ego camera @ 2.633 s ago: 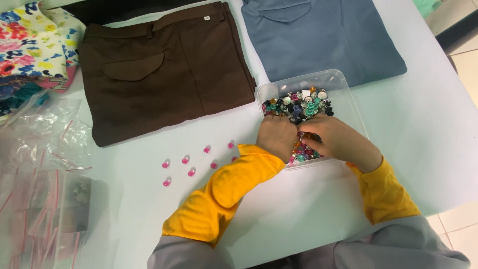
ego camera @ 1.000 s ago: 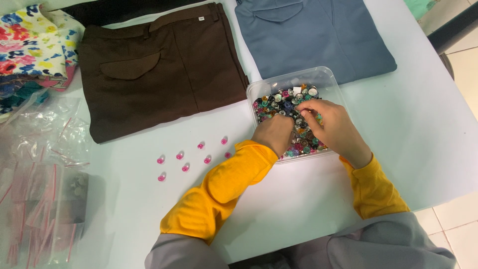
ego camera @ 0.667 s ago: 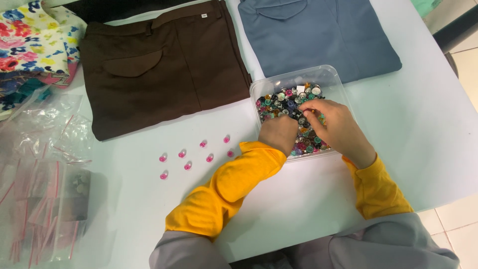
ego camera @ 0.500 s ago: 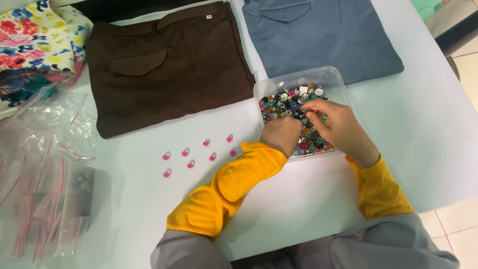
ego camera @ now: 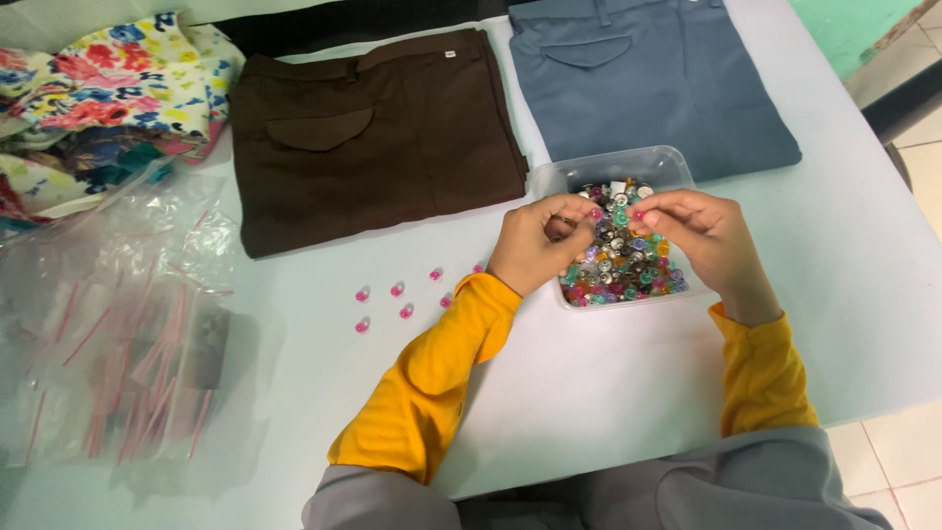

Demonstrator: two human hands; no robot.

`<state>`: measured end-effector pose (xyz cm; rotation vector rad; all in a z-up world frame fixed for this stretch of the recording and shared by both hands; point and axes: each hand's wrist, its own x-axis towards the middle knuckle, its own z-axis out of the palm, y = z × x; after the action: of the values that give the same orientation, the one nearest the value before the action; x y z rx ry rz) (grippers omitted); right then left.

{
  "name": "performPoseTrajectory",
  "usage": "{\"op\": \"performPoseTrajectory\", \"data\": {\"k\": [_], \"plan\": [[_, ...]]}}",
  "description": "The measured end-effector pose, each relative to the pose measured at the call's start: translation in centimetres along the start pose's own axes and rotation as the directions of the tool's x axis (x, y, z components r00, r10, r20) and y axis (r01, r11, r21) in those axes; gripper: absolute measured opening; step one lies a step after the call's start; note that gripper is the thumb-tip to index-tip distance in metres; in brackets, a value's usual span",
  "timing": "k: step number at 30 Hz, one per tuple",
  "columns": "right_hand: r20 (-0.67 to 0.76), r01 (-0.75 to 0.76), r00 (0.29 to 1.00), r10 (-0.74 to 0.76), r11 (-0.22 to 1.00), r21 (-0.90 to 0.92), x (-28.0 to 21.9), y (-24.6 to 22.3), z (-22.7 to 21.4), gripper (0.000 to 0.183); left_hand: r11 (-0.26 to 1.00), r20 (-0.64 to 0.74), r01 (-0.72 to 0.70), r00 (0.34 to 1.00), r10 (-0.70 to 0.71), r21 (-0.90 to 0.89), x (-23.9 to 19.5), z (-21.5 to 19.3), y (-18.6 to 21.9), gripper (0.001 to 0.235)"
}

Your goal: Sorting small pink buttons from a container and placing them into small plastic bags

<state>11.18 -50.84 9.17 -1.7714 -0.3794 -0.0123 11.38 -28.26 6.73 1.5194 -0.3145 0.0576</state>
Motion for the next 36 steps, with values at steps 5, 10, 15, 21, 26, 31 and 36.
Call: {"op": "performPoseTrajectory", "data": {"k": [5, 10, 15, 21, 26, 31, 36], "plan": [[0.112, -0.017, 0.994, 0.014, 0.999, 0.034, -2.3, -6.4, 6.4, 0.021, 0.987, 0.043, 0.113, 0.993, -0.108, -0.113, -4.4, -4.6, 2.4, 0.022], [0.307, 0.066, 0.950, -0.057, 0.998, -0.017, -2.2, -9.3, 14.7, 0.022, 0.986, 0.041, 0.169, 0.985, -0.168, -0.015, -11.2, -13.2, 4.3, 0.015], [0.416, 0.269, 0.897, -0.153, 0.933, -0.238, -0.8, -9.7, 22.0, 0.031, 0.930, -0.175, 0.242, 0.964, -0.199, 0.275, -19.3, -23.9, 1.1, 0.018], [0.578, 0.378, 0.809, -0.107, 0.848, -0.372, 3.4, -9.0, 29.2, 0.018, 0.645, -0.267, 0.222, 0.963, -0.029, 0.731, -23.9, -27.6, 5.5, 0.030], [0.611, 0.417, 0.787, -0.087, 0.804, -0.423, 4.8, -8.7, 33.9, 0.020, 0.643, -0.234, 0.191, 0.972, -0.019, 0.741, -23.8, -28.3, 0.4, 0.024], [0.670, 0.519, 0.742, -0.038, 0.666, -0.536, 6.2, -4.6, 37.0, 0.016, 0.642, -0.196, 0.139, 0.980, 0.019, 0.754, -22.2, -28.3, -4.6, 0.040], [0.679, 0.553, 0.733, 0.046, 0.542, -0.633, 6.5, -2.4, 37.7, 0.017, 0.573, -0.179, 0.117, 0.982, 0.053, 0.811, -20.9, -28.0, -5.6, 0.021]]}}
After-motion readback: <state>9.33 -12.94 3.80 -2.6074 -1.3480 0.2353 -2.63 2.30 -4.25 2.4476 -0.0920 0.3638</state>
